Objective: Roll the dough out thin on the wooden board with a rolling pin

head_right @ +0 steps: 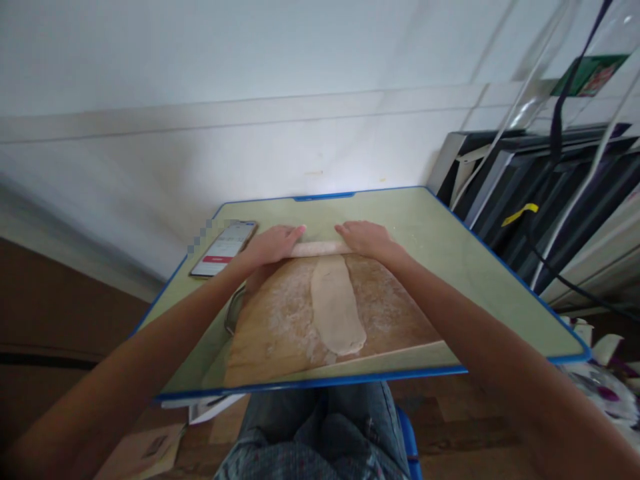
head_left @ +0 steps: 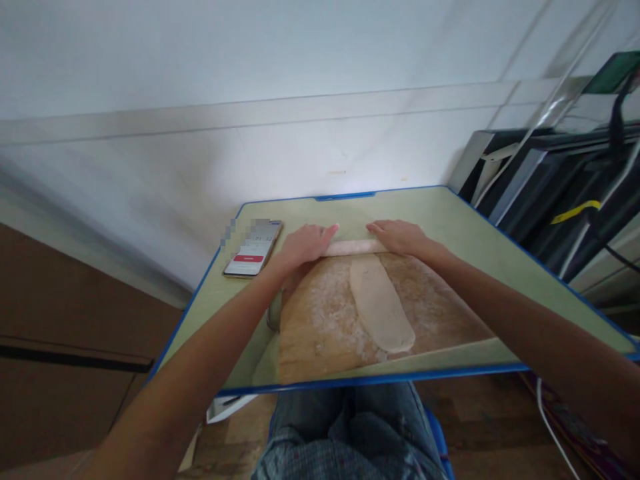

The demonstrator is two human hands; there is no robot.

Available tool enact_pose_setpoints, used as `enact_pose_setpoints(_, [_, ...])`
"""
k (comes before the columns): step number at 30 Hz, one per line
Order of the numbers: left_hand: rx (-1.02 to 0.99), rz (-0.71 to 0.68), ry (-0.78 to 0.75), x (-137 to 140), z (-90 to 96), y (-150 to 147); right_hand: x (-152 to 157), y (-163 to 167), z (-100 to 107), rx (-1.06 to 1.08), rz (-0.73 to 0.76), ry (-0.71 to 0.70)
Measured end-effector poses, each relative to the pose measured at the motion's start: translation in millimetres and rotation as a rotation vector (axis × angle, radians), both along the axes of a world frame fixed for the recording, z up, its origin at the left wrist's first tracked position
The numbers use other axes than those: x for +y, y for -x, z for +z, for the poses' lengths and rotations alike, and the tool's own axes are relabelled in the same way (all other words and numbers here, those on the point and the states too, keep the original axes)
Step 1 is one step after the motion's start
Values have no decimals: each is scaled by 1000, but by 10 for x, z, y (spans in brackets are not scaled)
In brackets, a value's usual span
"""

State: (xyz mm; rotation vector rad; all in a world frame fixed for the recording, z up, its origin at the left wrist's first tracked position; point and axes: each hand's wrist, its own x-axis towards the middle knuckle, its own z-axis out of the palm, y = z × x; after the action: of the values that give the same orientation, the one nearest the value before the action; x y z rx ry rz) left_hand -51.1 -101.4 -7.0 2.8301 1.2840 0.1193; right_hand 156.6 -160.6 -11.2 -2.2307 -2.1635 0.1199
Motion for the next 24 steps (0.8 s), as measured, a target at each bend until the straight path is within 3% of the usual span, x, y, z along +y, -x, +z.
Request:
enact_pose_setpoints(5, [41,-67,-137,-531,13,157,-483,71,3,-68,183,-104])
enact_pose_setpoints(11, [9,-101,-92,-894,65,348,-912,50,-6,25,359,-306])
enact_pose_setpoints(16, [20,-127,-86,-831,81,350,-908,-3,-77,94,327,-291])
enact_pose_setpoints(24, [8,-45,-12,-409,17,146,-428,33,-79,15,115,-167])
